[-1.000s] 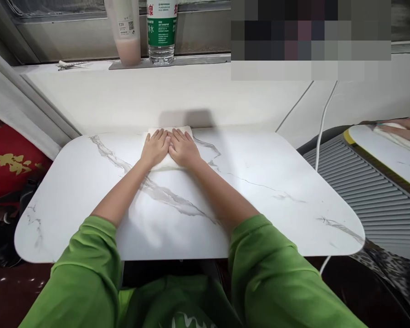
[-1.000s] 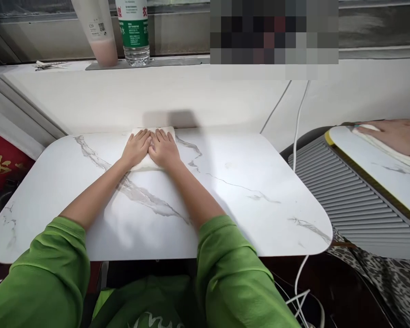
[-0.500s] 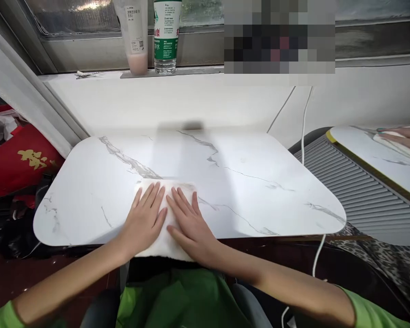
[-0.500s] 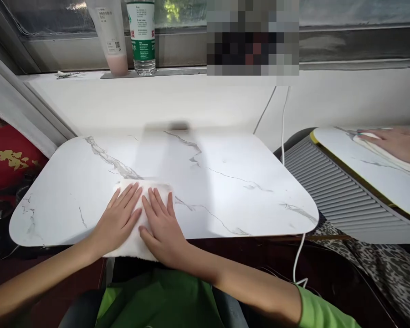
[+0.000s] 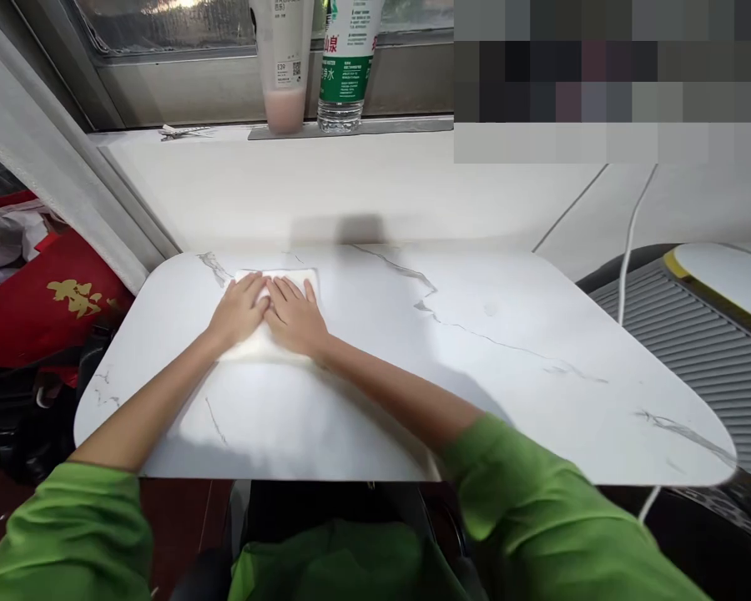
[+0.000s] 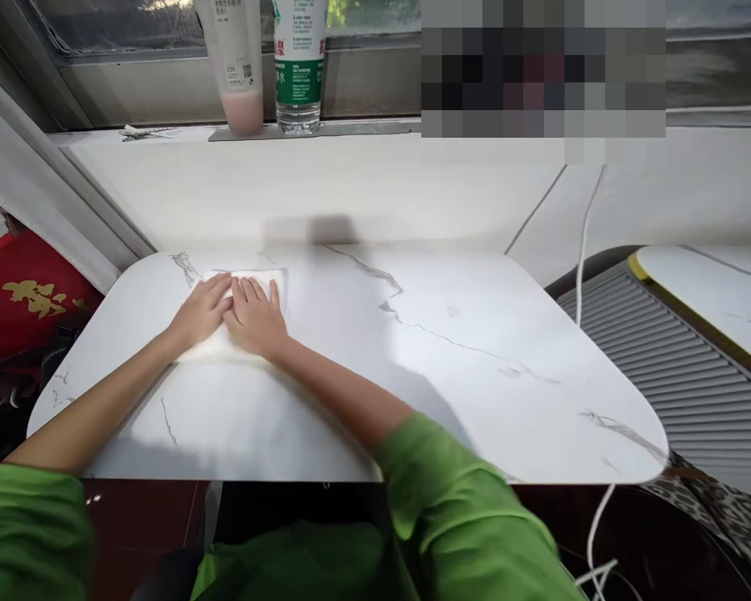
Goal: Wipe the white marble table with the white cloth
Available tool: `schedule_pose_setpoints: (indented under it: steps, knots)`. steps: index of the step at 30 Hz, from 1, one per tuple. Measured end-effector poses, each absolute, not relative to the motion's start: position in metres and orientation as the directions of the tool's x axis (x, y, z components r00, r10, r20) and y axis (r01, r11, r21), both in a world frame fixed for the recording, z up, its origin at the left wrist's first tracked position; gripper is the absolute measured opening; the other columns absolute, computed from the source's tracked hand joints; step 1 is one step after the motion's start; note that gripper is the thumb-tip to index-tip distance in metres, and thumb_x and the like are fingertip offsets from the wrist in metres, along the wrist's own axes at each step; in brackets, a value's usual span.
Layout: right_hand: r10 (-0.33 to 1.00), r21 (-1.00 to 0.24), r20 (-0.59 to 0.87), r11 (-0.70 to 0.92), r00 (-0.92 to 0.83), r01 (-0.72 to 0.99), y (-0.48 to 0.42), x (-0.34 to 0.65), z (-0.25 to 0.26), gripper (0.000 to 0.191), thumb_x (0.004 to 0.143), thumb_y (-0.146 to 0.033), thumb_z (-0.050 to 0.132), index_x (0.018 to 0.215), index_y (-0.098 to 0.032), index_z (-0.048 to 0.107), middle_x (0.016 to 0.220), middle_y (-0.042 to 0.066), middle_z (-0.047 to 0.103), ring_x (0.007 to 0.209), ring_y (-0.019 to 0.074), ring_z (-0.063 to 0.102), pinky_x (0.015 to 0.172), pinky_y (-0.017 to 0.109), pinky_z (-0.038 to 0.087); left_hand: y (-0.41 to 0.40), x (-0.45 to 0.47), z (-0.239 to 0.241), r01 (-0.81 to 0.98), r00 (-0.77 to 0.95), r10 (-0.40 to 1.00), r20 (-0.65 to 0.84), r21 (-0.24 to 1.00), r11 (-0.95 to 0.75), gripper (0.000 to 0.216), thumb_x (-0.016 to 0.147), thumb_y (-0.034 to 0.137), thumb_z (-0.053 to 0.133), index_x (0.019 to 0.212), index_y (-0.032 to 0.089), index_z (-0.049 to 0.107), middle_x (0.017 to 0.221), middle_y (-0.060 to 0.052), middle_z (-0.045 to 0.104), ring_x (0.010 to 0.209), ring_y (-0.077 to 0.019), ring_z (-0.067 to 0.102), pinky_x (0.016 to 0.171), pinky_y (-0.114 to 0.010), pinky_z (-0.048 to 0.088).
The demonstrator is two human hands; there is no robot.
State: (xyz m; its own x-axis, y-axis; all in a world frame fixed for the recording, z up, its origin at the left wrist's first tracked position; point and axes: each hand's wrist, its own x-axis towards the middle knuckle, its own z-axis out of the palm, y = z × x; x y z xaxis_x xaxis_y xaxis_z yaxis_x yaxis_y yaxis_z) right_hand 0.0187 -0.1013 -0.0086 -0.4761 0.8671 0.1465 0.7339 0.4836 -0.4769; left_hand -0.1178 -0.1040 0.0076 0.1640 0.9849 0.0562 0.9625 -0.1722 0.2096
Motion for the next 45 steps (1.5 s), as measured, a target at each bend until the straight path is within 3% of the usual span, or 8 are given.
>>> schedule_pose_setpoints:
  steps: [3, 10, 16, 24, 35, 45]
  knots:
    - [0.852, -0.435, 0.226, 0.522, -0.472, 0.733, -0.055, -0.008, -0.013, 0.054, 0.096, -0.024, 0.025, 0.147, -0.008, 0.037, 0.155, 0.013, 0.036, 0.144, 0.0241, 0.027, 0.119, 0.053, 0.007, -0.054, -0.141, 0.006, 0.952, 0.142, 0.981, 0.133, 0.253, -0.172, 0.049, 0.095, 0.026, 0.026, 0.138, 0.016, 0.047, 0.149, -0.008, 0.044, 0.139, -0.019, 0.036, 0.118, -0.043, 0.019]
    - [0.867, -0.406, 0.249, 0.497, -0.43, 0.767, -0.001, -0.036, -0.016, 0.054, 0.095, -0.022, 0.028, 0.146, -0.004, 0.036, 0.153, 0.015, 0.038, 0.143, 0.0243, 0.029, 0.119, 0.052, 0.008, 0.009, -0.17, -0.003, 0.915, 0.175, 0.956, 0.235, 0.32, -0.246, 0.043, 0.091, 0.027, 0.036, 0.126, 0.018, 0.058, 0.134, -0.007, 0.059, 0.124, -0.0239, 0.052, 0.109, -0.04, 0.036]
    - [0.87, -0.417, 0.242, 0.493, -0.43, 0.763, 0.007, -0.035, -0.018, 0.053, 0.095, -0.023, 0.032, 0.145, -0.007, 0.04, 0.154, 0.013, 0.038, 0.144, 0.0244, 0.029, 0.12, 0.05, 0.009, 0.01, -0.168, -0.009, 0.927, 0.132, 0.963, 0.234, 0.316, -0.204, 0.044, 0.094, 0.028, 0.033, 0.13, 0.018, 0.056, 0.138, -0.008, 0.056, 0.129, -0.0229, 0.048, 0.112, -0.041, 0.031]
    - [0.847, -0.416, 0.264, 0.532, -0.462, 0.738, -0.077, -0.029, -0.021, 0.053, 0.094, -0.021, 0.033, 0.145, -0.008, 0.041, 0.153, 0.014, 0.038, 0.144, 0.0241, 0.029, 0.12, 0.05, 0.01, -0.083, -0.16, -0.006, 0.967, 0.094, 0.981, 0.172, 0.218, -0.131, 0.048, 0.097, 0.026, 0.029, 0.139, 0.012, 0.047, 0.15, -0.011, 0.042, 0.141, -0.0231, 0.034, 0.117, -0.044, 0.022]
    - [0.751, -0.421, 0.27, 0.655, -0.603, 0.627, -0.223, -0.059, -0.009, 0.056, 0.095, -0.025, 0.034, 0.145, 0.0, 0.038, 0.153, 0.019, 0.036, 0.145, 0.0296, 0.026, 0.12, 0.053, 0.009, -0.244, -0.2, 0.0, 0.977, 0.038, 0.989, 0.141, 0.204, -0.066, 0.052, 0.098, 0.032, 0.021, 0.141, 0.014, 0.043, 0.152, -0.01, 0.041, 0.143, -0.0213, 0.031, 0.119, -0.046, 0.021]
    - [0.653, -0.419, 0.294, 0.745, -0.698, 0.519, -0.234, -0.101, -0.003, 0.057, 0.097, -0.029, 0.036, 0.144, 0.002, 0.037, 0.152, 0.023, 0.036, 0.144, 0.0321, 0.026, 0.119, 0.056, 0.009, -0.267, -0.252, 0.004, 0.963, -0.019, 0.983, 0.181, 0.267, -0.03, 0.05, 0.094, 0.035, 0.027, 0.136, 0.018, 0.047, 0.147, -0.009, 0.047, 0.139, -0.0238, 0.038, 0.117, -0.048, 0.027]
